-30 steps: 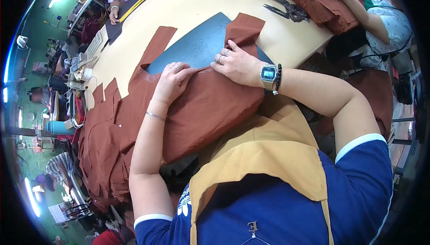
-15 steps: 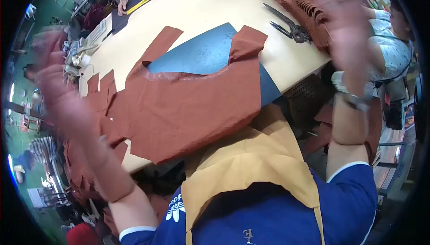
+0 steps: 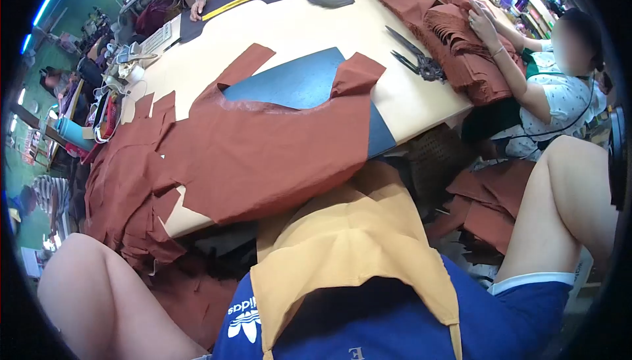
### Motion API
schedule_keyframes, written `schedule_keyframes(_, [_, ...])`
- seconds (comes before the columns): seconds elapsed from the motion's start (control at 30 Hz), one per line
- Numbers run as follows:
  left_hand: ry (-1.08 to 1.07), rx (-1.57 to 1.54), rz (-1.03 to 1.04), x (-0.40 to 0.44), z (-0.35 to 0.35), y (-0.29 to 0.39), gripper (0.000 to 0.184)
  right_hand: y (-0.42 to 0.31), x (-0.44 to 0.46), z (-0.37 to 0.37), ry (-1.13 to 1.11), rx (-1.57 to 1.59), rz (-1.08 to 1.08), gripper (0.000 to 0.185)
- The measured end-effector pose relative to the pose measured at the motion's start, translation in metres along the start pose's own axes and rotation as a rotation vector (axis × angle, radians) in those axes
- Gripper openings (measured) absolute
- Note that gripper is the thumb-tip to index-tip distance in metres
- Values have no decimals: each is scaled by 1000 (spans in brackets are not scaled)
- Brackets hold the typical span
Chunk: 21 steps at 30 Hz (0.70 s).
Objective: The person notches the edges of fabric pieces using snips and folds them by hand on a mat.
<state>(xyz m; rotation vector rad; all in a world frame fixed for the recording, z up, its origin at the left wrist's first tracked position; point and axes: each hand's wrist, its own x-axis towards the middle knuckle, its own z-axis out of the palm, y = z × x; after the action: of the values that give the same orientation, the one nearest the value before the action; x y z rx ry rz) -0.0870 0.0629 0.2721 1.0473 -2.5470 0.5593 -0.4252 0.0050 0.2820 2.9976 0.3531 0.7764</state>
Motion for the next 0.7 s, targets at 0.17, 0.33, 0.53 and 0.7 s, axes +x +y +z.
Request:
schedule_keyframes(0.17, [45,61,-31,8,-10,5,41,-10,-7,-9,-15,-51,-24,21])
schedule_keyframes(0.33, [41,77,-103,20,-14,1,44,-22,-7,-21,-14,-94,-55,21])
schedule_keyframes(0.53, [20,90,-207,32,-21,-12,48,-33,-5,-29,22,-139,-82,21])
schedule_keyframes(0.7, [325,173,-83,15,-45,23,51,-41,-8,-43,93,-147,-139,21])
